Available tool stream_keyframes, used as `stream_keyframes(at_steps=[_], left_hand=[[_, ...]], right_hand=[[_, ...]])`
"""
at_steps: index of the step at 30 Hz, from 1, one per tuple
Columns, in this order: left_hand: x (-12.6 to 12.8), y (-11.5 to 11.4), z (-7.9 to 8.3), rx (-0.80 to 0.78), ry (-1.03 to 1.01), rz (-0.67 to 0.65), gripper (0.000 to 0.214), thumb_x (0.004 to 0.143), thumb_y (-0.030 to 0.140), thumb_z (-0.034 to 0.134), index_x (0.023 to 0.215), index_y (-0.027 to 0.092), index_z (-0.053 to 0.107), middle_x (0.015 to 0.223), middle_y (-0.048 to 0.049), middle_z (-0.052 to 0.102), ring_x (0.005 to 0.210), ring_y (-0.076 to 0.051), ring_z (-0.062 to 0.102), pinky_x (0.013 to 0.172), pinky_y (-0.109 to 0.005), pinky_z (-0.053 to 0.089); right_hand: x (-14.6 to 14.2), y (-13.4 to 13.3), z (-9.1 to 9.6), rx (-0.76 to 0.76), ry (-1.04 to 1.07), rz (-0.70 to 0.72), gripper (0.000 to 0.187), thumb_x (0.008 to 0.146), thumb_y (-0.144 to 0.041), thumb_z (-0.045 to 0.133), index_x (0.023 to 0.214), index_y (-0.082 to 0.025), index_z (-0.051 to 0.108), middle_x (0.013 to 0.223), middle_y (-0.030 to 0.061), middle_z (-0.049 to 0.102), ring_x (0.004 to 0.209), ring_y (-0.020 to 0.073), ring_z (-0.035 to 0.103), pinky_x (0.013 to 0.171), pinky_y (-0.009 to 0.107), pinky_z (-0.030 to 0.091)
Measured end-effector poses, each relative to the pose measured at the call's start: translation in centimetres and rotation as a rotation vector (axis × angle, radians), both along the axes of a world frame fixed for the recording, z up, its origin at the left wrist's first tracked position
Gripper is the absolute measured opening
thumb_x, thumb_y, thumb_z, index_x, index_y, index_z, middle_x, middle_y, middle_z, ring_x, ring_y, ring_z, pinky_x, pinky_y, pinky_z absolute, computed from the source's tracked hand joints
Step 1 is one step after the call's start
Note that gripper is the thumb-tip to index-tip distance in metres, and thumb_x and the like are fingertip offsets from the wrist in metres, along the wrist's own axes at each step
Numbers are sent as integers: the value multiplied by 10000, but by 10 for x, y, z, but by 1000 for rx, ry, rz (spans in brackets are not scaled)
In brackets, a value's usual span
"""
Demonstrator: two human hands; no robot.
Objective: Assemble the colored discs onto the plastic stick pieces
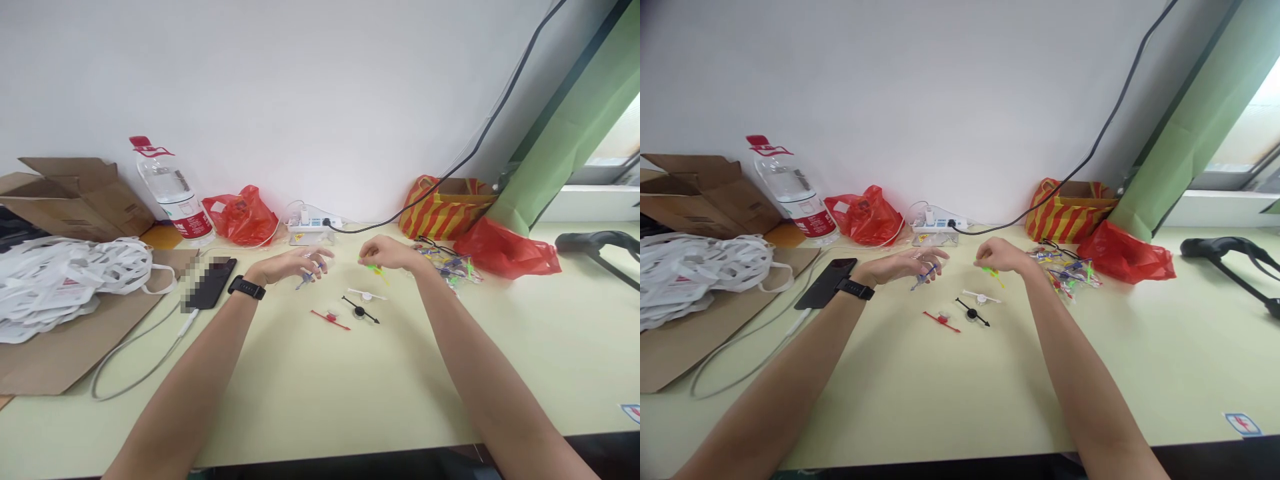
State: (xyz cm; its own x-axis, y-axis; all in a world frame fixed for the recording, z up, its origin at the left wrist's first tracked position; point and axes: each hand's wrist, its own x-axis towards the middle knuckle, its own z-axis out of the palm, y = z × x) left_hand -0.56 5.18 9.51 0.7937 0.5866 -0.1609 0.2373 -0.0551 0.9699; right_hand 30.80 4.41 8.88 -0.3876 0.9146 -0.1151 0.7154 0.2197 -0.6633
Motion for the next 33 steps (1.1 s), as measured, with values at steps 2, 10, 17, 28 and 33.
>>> stream_keyframes(at_steps=[2,10,17,28,33], left_hand=[[1,1,-4,-18,-25,0,505,891,317,707,1381,238,608,1186,-106,673,1013,-244,655,899,-401,499],[19,3,-27,-127,-186,-90,565,878,298,674,1435,249,599,1198,-125,662,1066,-273,635,959,-449,502],[36,-8,-26,-216,-357,-144,632,814,239,653,1443,222,596,1198,-135,651,1043,-275,622,953,-456,487],[47,-13,-27,-283,-437,-141,700,738,216,662,1434,176,593,1138,-137,657,1008,-265,613,936,-442,487],[47,-16,-23,-279,-429,-134,712,724,222,682,1428,166,589,1105,-133,663,1013,-264,606,922,-437,490]], right_hand=[[1,-5,11,76,320,-77,368,787,-506,815,903,-164,745,848,69,764,725,175,667,653,275,514],[-36,-26,48,294,1098,-243,359,754,-501,890,874,-213,712,869,40,736,748,161,670,705,300,567],[-71,-40,45,381,1009,-289,417,781,-586,837,928,-230,677,939,35,741,870,185,697,744,299,576],[-66,-46,56,383,994,-281,292,766,-472,866,791,-218,724,770,-8,663,684,128,563,647,273,494],[-51,-44,63,501,1025,-347,292,791,-447,844,811,-216,667,703,-17,620,602,114,556,586,264,509]])
